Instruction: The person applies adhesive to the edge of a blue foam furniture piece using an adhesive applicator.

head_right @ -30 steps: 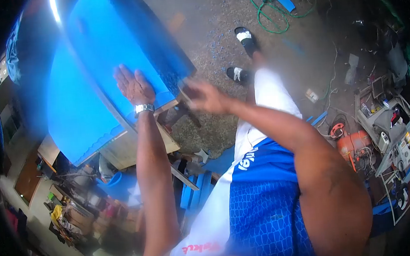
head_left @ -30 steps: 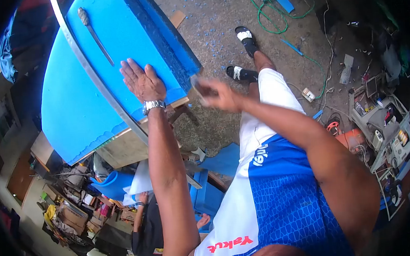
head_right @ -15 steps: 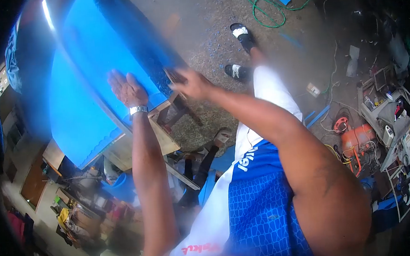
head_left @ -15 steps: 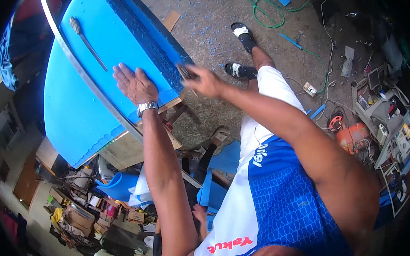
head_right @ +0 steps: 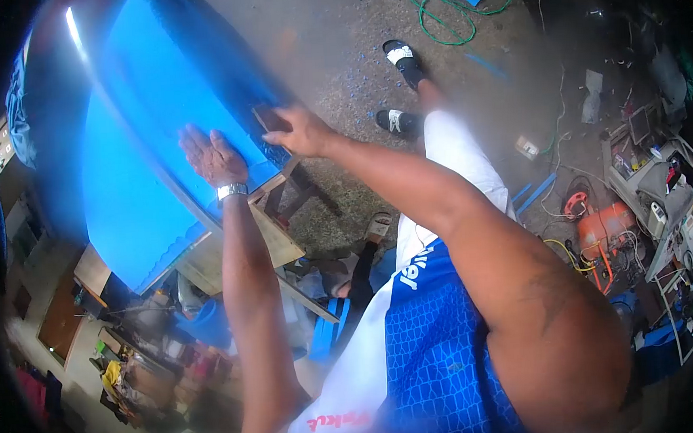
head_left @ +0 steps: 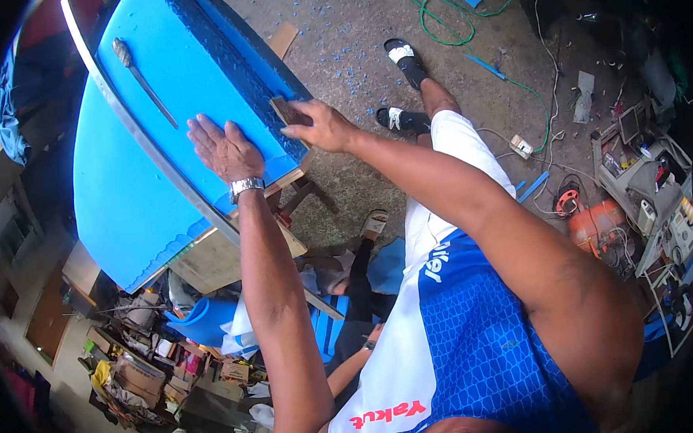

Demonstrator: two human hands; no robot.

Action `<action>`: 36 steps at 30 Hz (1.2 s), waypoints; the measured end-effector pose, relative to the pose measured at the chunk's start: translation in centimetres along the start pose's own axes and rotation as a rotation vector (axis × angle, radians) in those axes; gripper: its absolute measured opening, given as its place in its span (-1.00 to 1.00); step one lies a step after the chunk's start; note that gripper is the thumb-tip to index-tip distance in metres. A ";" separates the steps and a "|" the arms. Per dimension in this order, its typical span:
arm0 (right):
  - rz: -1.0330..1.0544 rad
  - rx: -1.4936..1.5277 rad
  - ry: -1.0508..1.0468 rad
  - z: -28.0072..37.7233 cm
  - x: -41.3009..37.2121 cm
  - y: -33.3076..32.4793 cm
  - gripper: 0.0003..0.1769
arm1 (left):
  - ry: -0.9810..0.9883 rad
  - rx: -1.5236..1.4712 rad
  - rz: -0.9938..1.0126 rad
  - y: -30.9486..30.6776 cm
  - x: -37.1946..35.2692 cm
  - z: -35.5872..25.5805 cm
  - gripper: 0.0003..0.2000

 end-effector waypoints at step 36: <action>-0.313 0.113 0.151 -2.9 -11.7 -25.4 -0.37 | 0.604 0.824 0.343 -3.0 16.4 -12.7 -0.44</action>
Point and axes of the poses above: each hand's wrist, its own x-axis towards the middle knuckle, its own y-axis out of the palm, z = x × y, the point moved 10 cm from there along x, towards the middle knuckle, and after that the axes turned 4 degrees about -z, right-handed, at the moved point
